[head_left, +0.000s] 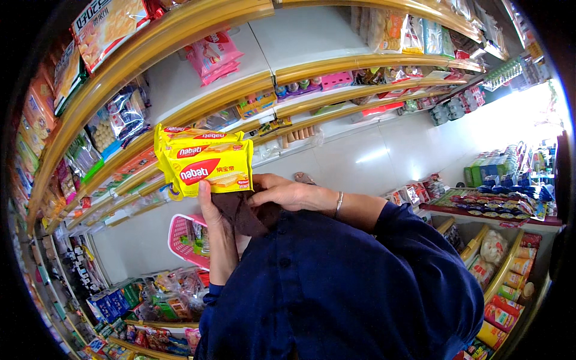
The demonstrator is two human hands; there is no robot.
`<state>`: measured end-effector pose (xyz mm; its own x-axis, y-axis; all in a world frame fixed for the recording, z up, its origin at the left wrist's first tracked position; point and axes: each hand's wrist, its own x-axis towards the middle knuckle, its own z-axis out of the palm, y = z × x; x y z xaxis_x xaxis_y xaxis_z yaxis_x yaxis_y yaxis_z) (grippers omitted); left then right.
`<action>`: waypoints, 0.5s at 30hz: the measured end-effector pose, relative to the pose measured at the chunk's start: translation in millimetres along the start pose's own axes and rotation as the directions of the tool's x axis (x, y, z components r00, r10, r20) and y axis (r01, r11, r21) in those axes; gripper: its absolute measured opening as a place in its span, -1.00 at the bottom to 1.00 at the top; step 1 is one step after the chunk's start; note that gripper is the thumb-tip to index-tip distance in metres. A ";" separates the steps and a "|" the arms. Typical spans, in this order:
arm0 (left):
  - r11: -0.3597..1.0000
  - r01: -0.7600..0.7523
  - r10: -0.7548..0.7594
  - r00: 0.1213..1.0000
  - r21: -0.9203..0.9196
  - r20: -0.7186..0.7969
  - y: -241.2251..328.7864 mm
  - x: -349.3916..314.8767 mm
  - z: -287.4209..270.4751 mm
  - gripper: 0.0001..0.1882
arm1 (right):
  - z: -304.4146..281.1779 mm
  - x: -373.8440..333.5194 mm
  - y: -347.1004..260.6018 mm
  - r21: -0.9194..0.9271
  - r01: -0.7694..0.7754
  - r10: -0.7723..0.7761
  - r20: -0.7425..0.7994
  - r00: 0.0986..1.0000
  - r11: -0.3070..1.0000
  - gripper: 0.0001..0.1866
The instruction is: The person cleans a supermarket shelf by removing packaged snacks and bread, wiping the shelf surface with a dark cloth, and placing the items back. The person also wipes the shelf edge and handles a plastic container during the process.
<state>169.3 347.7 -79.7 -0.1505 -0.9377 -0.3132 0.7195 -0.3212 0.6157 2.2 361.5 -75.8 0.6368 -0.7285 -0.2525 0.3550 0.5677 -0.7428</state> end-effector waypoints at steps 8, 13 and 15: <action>0.942 -0.311 0.299 0.948 -0.123 -0.107 18.2 8.7 -21.9 -0.32 | -74.9 -46.9 -56.6 0.009 0.159 -0.137 -0.461 0.877 0.987 -0.64; 0.927 -0.374 0.369 0.915 0.004 -0.164 15.3 -14.5 -83.7 -0.35 | -145.2 -73.4 -215.5 -0.725 0.285 -0.742 -0.444 0.502 0.627 -0.64; 0.916 -0.394 0.402 0.887 0.079 -0.227 -6.5 -27.4 -87.4 -0.35 | -173.5 -72.6 -255.9 -0.986 -0.093 -0.913 -0.162 0.374 0.137 -0.57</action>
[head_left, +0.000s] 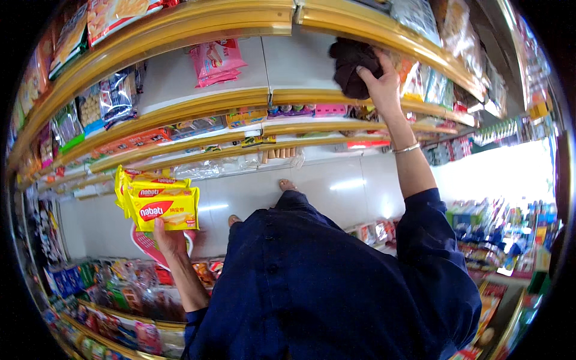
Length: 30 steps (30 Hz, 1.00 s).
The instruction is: The person cleans a supermarket shelf by removing packaged snacks and bread, wiping the shelf surface with a dark cloth, and placing the items back. The person also wipes the shelf edge and handles a plastic container during the process.
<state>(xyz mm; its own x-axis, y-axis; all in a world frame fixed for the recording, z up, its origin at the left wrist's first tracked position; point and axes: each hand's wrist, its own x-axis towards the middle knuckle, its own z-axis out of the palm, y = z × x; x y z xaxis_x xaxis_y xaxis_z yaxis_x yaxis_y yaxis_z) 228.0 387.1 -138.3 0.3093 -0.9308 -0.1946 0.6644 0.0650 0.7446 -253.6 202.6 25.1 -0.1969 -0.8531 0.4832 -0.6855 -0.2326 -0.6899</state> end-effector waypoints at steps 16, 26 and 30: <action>0.948 -0.023 -0.112 0.909 -0.318 -0.401 -157.1 -112.8 72.2 -0.32 | 38.2 72.5 122.9 -0.349 0.573 -0.220 0.680 0.699 0.742 -0.47; 0.975 0.072 -0.162 0.877 -0.210 -0.451 -152.7 -124.4 56.3 -0.29 | 83.1 89.2 162.4 -0.412 0.563 -0.173 0.677 0.715 0.717 -0.52; 0.976 0.078 -0.167 0.867 -0.204 -0.470 -158.2 -125.2 53.5 -0.27 | 113.6 169.4 211.0 -0.425 0.253 0.044 0.576 0.816 0.869 -0.52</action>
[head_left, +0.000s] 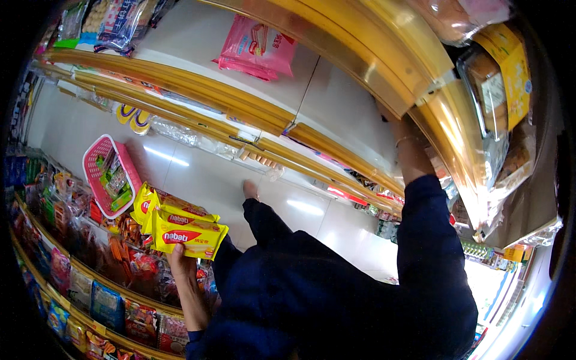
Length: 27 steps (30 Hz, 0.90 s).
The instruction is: The person cleans a supermarket shelf by removing packaged snacks and bread, wiping the shelf surface with a dark cloth, and placing the items back. The person also wipes the shelf edge and handles a plastic container during the process.
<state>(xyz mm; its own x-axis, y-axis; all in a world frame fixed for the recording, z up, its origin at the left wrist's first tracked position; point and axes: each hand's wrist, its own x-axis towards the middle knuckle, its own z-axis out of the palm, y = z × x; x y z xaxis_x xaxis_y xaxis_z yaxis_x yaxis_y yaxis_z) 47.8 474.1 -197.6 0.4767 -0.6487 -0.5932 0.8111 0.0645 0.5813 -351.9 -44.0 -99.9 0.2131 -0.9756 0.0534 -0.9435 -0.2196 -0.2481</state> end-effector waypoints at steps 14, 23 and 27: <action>0.993 0.046 -0.053 0.997 0.105 0.063 11.1 3.0 -7.8 -0.25 | -1.9 -87.9 -76.4 -0.058 0.096 -0.099 -0.057 0.993 0.994 -0.47; 0.987 0.098 -0.092 0.995 0.128 -0.048 10.0 -1.6 -18.7 -0.28 | -22.8 -11.4 -54.0 0.144 -0.082 0.092 -0.068 0.993 0.986 -0.41; 0.995 0.084 -0.080 0.995 0.060 -0.057 1.0 -9.7 -15.8 -0.24 | -19.3 42.7 -88.2 0.062 -0.137 0.141 -0.082 0.987 0.989 -0.43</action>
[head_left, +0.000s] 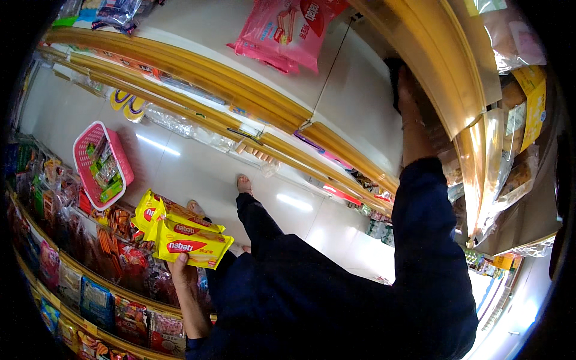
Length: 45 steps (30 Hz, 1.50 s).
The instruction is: The person cleans a supermarket shelf by removing packaged snacks and bread, wiping the shelf surface with a dark cloth, and placing the items back. The person also wipes the shelf edge and handles a plastic container during the process.
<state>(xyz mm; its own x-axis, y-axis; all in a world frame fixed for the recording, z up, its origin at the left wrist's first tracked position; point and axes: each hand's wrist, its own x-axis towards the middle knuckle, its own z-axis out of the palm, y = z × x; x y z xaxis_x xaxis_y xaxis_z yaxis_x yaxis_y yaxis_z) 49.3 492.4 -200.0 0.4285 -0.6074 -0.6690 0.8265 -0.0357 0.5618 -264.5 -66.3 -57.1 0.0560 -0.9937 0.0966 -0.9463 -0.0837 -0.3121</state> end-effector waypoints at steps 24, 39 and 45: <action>0.994 -0.089 0.079 0.987 0.070 0.137 18.9 -0.4 29.6 -0.24 | 11.7 -121.3 -80.8 0.421 0.628 -0.751 0.268 0.603 0.654 -0.65; 0.985 -0.133 0.114 0.979 0.107 0.167 21.1 -7.4 43.4 -0.26 | 22.4 -123.5 -64.4 0.333 0.658 -0.733 0.210 0.647 0.675 -0.51; 0.989 -0.130 0.117 0.980 0.073 0.160 11.7 -0.5 37.1 -0.36 | 67.7 -61.0 -99.1 0.269 0.413 -0.444 0.066 0.894 0.870 -0.59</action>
<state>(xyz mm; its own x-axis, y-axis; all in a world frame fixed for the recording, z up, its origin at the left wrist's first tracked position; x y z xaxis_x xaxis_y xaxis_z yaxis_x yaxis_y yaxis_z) 45.2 462.9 -175.1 0.4583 -0.7263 -0.5123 0.7349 -0.0145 0.6780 -152.6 -2.4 -96.0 0.4914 -0.8556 0.1626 -0.7149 -0.5029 -0.4859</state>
